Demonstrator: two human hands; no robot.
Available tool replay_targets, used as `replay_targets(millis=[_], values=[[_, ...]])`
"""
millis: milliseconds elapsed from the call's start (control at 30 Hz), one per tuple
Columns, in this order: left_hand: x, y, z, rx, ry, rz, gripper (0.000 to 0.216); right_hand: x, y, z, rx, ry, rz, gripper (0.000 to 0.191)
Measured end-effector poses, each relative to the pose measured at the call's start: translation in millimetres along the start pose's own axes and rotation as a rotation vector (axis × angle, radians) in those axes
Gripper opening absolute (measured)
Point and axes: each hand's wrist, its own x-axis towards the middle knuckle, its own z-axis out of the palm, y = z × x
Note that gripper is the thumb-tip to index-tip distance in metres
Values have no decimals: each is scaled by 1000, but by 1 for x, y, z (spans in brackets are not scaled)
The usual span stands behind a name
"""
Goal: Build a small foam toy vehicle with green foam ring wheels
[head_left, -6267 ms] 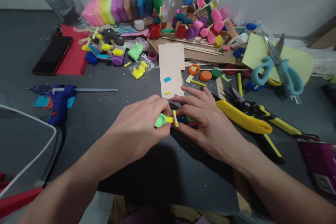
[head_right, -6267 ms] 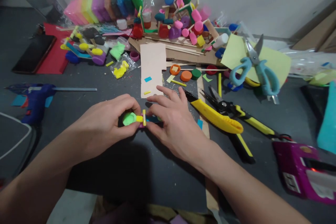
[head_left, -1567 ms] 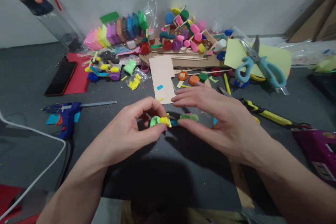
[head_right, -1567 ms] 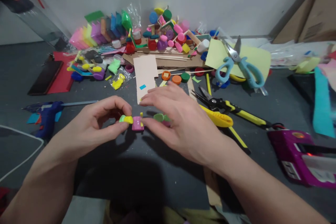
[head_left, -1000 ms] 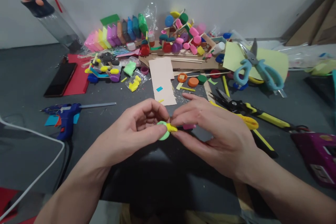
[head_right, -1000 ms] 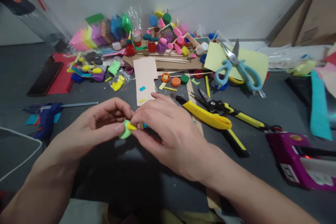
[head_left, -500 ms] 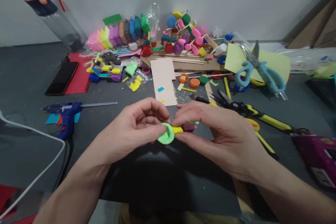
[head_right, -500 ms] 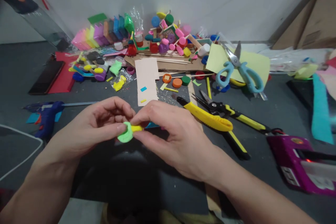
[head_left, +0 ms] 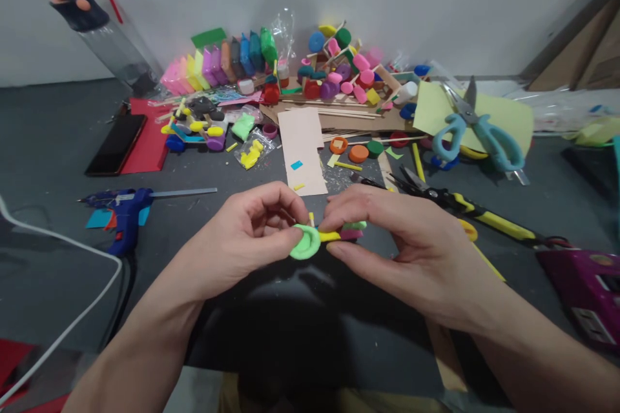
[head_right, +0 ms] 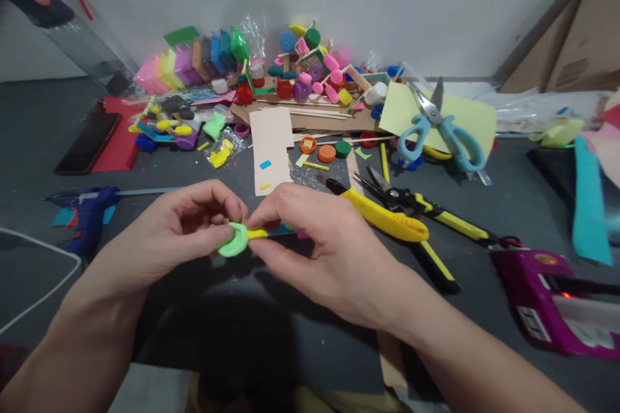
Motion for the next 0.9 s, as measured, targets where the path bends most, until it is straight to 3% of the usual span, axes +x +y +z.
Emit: replay_targets(millis=[433,900], values=[[0,-1,5,2,-53,-32,8,0,-1,3,-36,-4,19,4],[3,-1,5,-33,58,-21,10,-3,3,1,-133,112,-6,8]])
